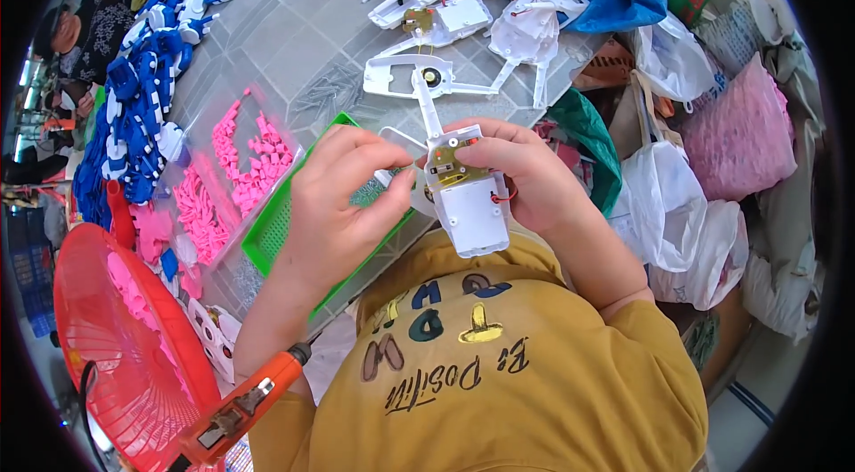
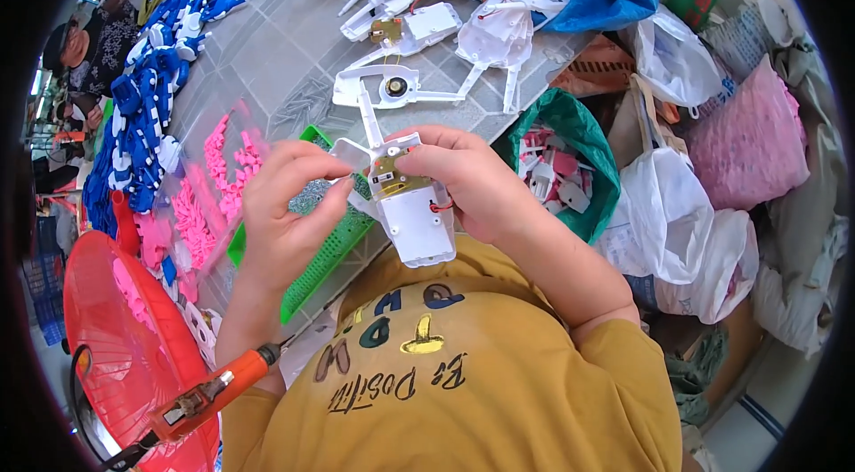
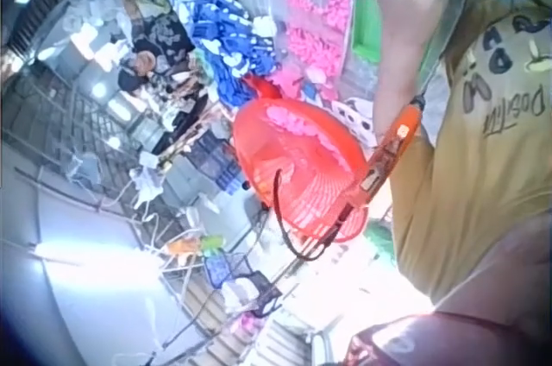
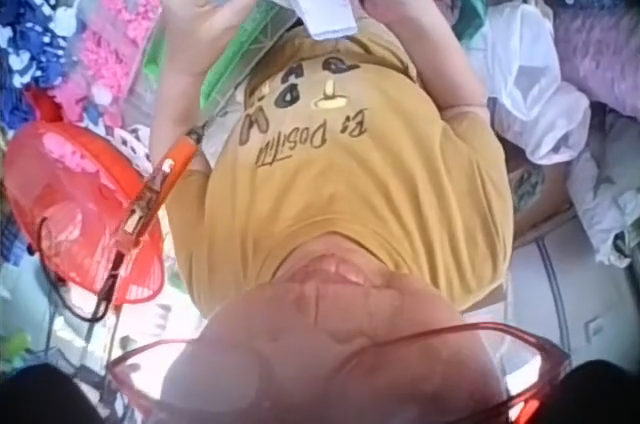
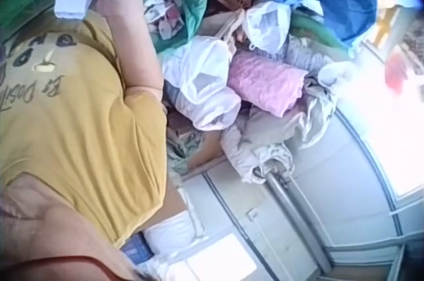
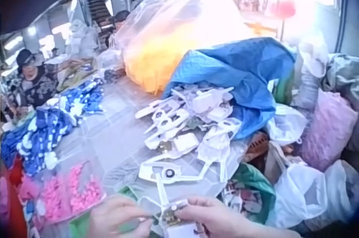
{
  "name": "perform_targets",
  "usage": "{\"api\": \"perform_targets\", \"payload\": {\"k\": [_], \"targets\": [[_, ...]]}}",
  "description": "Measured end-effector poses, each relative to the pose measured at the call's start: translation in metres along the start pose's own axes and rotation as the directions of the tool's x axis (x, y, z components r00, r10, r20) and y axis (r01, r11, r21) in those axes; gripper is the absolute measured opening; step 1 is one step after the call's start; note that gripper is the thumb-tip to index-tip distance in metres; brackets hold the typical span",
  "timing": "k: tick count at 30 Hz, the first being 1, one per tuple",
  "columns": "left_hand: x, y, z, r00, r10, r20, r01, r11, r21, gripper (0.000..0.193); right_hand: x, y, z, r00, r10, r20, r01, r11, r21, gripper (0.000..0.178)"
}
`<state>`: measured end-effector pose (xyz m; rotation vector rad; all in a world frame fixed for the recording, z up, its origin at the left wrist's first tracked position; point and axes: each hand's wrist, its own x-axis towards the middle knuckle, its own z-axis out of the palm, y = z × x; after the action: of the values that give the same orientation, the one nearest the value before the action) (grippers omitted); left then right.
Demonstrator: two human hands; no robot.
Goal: Assembling a toy drone by connecting electronic components and plastic parts.
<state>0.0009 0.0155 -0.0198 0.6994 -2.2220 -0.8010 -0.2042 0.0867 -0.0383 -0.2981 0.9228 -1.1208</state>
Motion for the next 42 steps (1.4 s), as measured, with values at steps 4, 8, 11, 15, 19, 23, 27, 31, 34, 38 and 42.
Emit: {"api": "perform_targets", "payload": {"k": [4, 8, 11, 15, 19, 23, 27, 31, 34, 38, 42], "targets": [[0.000, 0.003, 0.018, 0.998, -0.053, -0.025, 0.053, 0.998, -0.017, 0.015, 0.004, 0.009, -0.002, 0.999, -0.007, -0.050, 0.006, 1.000, -0.018, 0.026], [0.001, 0.005, 0.026, 0.991, -0.122, -0.064, 0.123, 0.992, 0.012, 0.014, 0.008, 0.018, -0.006, 0.997, -0.067, -0.042, 0.064, 0.996, -0.064, 0.026], [0.002, 0.006, 0.030, 0.987, -0.131, -0.089, 0.131, 0.991, -0.001, 0.014, 0.008, 0.023, -0.010, 0.991, -0.127, -0.048, 0.117, 0.979, -0.168, 0.027], [0.000, 0.001, 0.033, 0.992, -0.046, -0.117, 0.053, 0.997, 0.061, 0.015, 0.007, 0.025, -0.002, 0.985, -0.173, -0.023, 0.166, 0.971, -0.171, 0.030], [-0.001, 0.000, 0.033, 0.990, -0.059, -0.125, 0.070, 0.994, 0.085, 0.016, 0.010, 0.027, -0.005, 0.985, -0.171, -0.033, 0.161, 0.968, -0.194, 0.029], [-0.001, -0.003, 0.033, 0.988, -0.071, -0.135, 0.083, 0.993, 0.086, 0.016, 0.009, 0.026, -0.004, 0.986, -0.167, -0.029, 0.160, 0.974, -0.159, 0.028], [-0.002, -0.005, 0.033, 0.987, -0.080, -0.139, 0.091, 0.993, 0.074, 0.015, 0.008, 0.025, -0.001, 0.983, -0.181, -0.030, 0.176, 0.976, -0.126, 0.029], [0.001, -0.001, 0.034, 0.984, -0.087, -0.155, 0.097, 0.994, 0.057, 0.017, 0.009, 0.028, -0.004, 0.983, -0.183, -0.029, 0.176, 0.971, -0.162, 0.029], [0.005, -0.001, 0.034, 0.986, -0.013, -0.167, 0.030, 0.994, 0.103, 0.020, 0.008, 0.028, -0.005, 0.987, -0.163, -0.012, 0.157, 0.966, -0.203, 0.027], [0.002, -0.006, 0.035, 0.985, 0.069, -0.161, -0.045, 0.988, 0.145, 0.021, 0.004, 0.030, -0.001, 0.992, -0.127, -0.010, 0.122, 0.967, -0.224, 0.030], [0.000, -0.005, 0.035, 0.987, 0.032, -0.155, -0.008, 0.988, 0.152, 0.018, 0.003, 0.034, 0.001, 0.988, -0.152, -0.009, 0.145, 0.954, -0.263, 0.032]]}}
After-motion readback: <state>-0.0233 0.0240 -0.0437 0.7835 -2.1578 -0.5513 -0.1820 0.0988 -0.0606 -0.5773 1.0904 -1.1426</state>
